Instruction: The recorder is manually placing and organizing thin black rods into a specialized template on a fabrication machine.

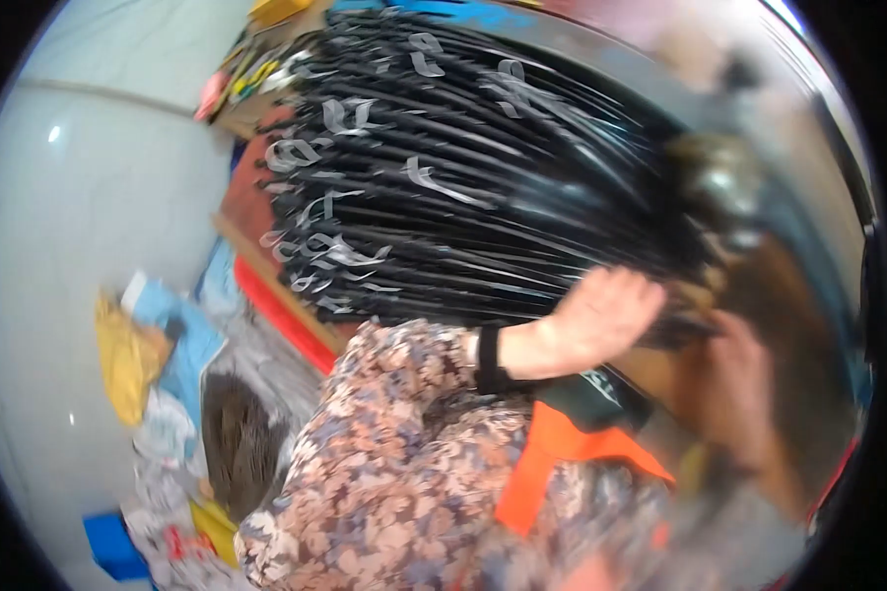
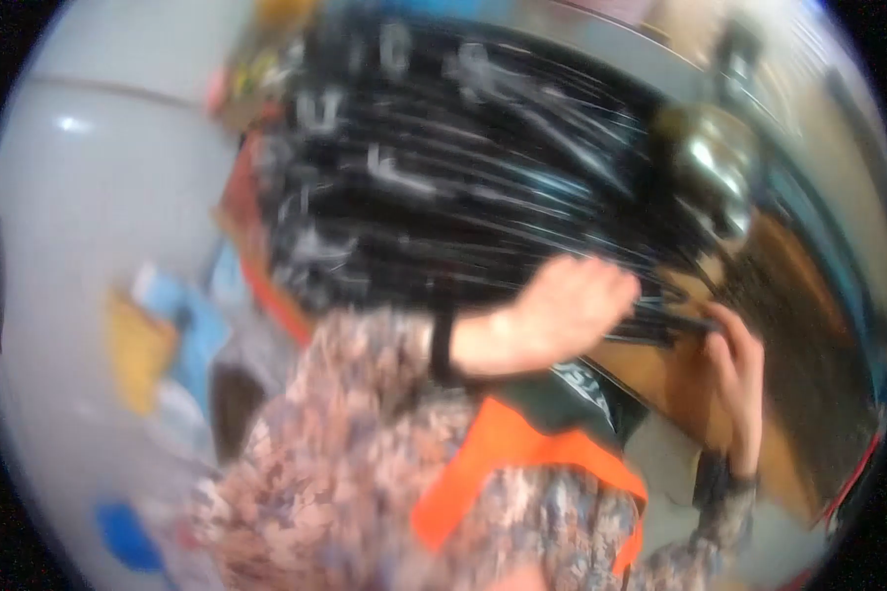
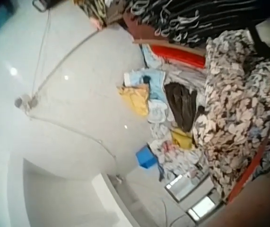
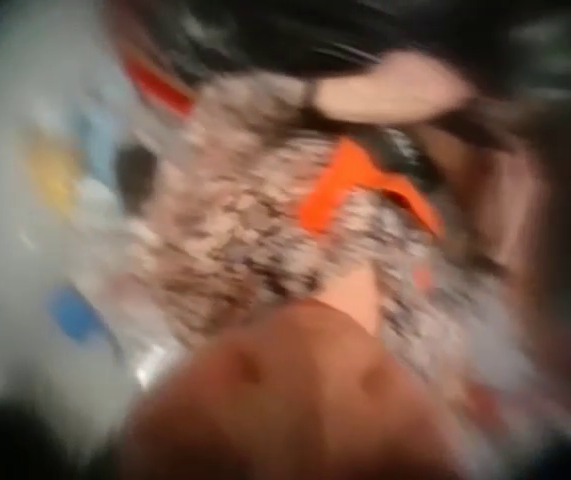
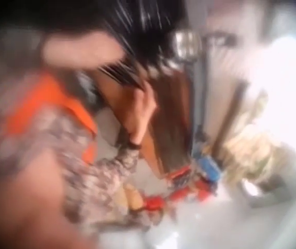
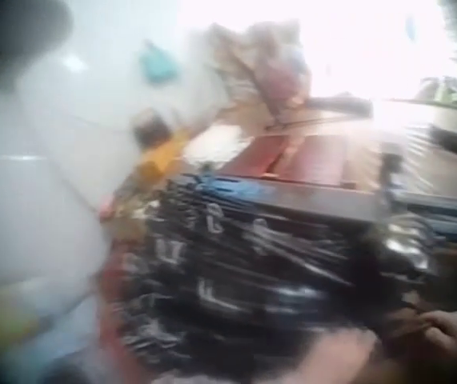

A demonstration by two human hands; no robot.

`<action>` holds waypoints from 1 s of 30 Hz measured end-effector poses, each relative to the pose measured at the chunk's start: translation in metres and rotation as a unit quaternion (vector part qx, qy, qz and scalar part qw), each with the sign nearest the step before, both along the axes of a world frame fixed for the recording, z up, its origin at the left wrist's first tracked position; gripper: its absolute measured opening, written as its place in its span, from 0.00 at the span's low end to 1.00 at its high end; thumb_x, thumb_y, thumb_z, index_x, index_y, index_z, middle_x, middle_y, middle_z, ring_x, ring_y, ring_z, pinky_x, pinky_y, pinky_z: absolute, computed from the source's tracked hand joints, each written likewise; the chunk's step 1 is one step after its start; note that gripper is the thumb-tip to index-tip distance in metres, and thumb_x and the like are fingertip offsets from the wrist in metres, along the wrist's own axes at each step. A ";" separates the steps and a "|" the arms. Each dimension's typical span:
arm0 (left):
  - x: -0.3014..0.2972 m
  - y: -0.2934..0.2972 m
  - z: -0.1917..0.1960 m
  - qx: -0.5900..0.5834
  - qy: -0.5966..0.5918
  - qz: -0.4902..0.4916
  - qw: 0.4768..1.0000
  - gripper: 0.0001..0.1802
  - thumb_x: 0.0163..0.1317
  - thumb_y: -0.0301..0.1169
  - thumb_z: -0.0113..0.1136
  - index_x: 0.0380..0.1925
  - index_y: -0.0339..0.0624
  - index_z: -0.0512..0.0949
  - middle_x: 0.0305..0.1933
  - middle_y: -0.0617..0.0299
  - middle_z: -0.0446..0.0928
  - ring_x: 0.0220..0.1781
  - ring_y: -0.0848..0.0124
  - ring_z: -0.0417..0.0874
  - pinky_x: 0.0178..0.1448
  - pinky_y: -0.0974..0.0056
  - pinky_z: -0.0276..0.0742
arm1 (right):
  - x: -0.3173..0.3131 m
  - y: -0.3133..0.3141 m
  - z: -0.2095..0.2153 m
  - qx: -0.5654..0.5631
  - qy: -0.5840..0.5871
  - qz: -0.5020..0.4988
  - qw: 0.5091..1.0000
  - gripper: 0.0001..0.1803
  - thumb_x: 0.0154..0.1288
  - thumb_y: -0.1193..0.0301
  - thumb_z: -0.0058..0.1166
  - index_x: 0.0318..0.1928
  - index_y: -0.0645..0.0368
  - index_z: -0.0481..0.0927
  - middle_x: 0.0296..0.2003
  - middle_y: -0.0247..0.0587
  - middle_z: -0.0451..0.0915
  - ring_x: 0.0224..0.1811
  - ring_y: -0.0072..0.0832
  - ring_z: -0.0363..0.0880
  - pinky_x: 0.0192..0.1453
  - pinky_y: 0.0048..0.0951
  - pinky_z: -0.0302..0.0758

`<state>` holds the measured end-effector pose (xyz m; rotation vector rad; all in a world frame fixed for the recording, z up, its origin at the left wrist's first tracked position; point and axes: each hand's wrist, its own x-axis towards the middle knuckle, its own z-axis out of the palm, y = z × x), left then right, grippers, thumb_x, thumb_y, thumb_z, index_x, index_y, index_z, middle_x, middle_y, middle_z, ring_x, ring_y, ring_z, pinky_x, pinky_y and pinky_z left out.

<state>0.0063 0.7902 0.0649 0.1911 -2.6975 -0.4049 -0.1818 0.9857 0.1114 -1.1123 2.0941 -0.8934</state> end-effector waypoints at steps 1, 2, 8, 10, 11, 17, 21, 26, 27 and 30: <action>0.004 -0.001 0.006 0.029 -0.026 -0.006 0.999 0.09 0.56 0.34 0.58 0.36 0.45 0.76 0.32 0.63 0.74 0.37 0.64 0.77 0.36 0.59 0.72 | 0.000 0.003 -0.018 -0.019 0.015 0.021 0.999 0.18 0.72 0.68 0.49 0.56 0.65 0.78 0.35 0.40 0.81 0.36 0.23 0.77 0.43 0.26 0.72; 0.009 -0.006 0.017 0.005 -0.036 -0.028 0.999 0.09 0.55 0.32 0.58 0.36 0.44 0.76 0.30 0.62 0.74 0.36 0.64 0.78 0.33 0.62 0.75 | -0.001 0.009 -0.029 -0.033 0.039 0.032 0.998 0.18 0.73 0.68 0.49 0.56 0.66 0.78 0.34 0.38 0.79 0.36 0.22 0.76 0.43 0.25 0.71; 0.013 -0.007 0.038 0.013 0.002 -0.041 0.999 0.08 0.54 0.31 0.58 0.35 0.43 0.77 0.30 0.60 0.75 0.33 0.64 0.80 0.30 0.63 0.79 | 0.009 0.018 -0.033 -0.013 0.129 0.008 0.992 0.18 0.74 0.71 0.46 0.60 0.65 0.77 0.37 0.39 0.80 0.43 0.29 0.76 0.54 0.29 0.70; 0.006 -0.009 0.051 -0.007 -0.067 -0.085 0.994 0.07 0.56 0.32 0.56 0.32 0.44 0.78 0.27 0.57 0.77 0.29 0.63 0.81 0.30 0.59 0.79 | 0.012 0.020 -0.032 -0.058 0.090 -0.002 0.994 0.19 0.72 0.73 0.48 0.60 0.64 0.77 0.37 0.40 0.80 0.43 0.30 0.77 0.56 0.31 0.70; -0.010 -0.007 0.060 0.010 -0.074 -0.127 0.989 0.07 0.56 0.32 0.56 0.32 0.44 0.77 0.26 0.57 0.77 0.27 0.62 0.81 0.29 0.58 0.79 | 0.008 0.040 -0.014 -0.078 0.077 -0.025 0.994 0.20 0.70 0.74 0.51 0.60 0.64 0.77 0.37 0.40 0.80 0.44 0.32 0.77 0.57 0.33 0.70; -0.060 -0.039 0.118 0.078 -0.300 -0.220 0.925 0.05 0.62 0.32 0.55 0.33 0.45 0.78 0.28 0.52 0.82 0.32 0.52 0.86 0.36 0.49 0.80 | -0.008 0.028 -0.036 -0.278 0.340 0.117 0.891 0.32 0.49 0.81 0.59 0.60 0.63 0.77 0.33 0.39 0.78 0.32 0.33 0.76 0.33 0.33 0.74; -0.109 -0.064 0.133 0.238 -0.456 -0.308 0.800 0.12 0.71 0.37 0.54 0.45 0.43 0.81 0.27 0.59 0.78 0.32 0.65 0.80 0.39 0.62 0.74 | -0.008 0.047 -0.034 -0.211 0.369 0.082 0.901 0.32 0.51 0.79 0.61 0.61 0.62 0.77 0.29 0.35 0.78 0.25 0.30 0.76 0.27 0.31 0.74; -0.131 -0.039 0.133 0.211 -0.505 -0.283 0.788 0.14 0.71 0.37 0.54 0.45 0.39 0.81 0.25 0.56 0.77 0.30 0.67 0.78 0.39 0.62 0.74 | -0.001 0.065 -0.029 -0.251 0.338 0.050 0.906 0.33 0.55 0.74 0.58 0.65 0.61 0.72 0.26 0.33 0.76 0.24 0.28 0.77 0.23 0.29 0.77; -0.131 -0.019 0.145 0.122 -0.467 -0.278 0.830 0.12 0.69 0.36 0.56 0.44 0.41 0.81 0.27 0.46 0.79 0.31 0.52 0.83 0.39 0.54 0.77 | 0.003 0.071 -0.011 -0.131 0.435 0.074 0.888 0.32 0.58 0.73 0.54 0.66 0.62 0.70 0.24 0.32 0.71 0.23 0.26 0.76 0.24 0.28 0.78; -0.128 0.019 0.147 -0.002 -0.321 -0.313 0.894 0.08 0.68 0.33 0.56 0.36 0.40 0.77 0.27 0.46 0.80 0.32 0.45 0.82 0.38 0.46 0.78 | 0.001 0.066 -0.007 -0.097 0.432 0.040 0.896 0.32 0.59 0.71 0.57 0.66 0.63 0.70 0.26 0.33 0.72 0.25 0.27 0.77 0.26 0.30 0.79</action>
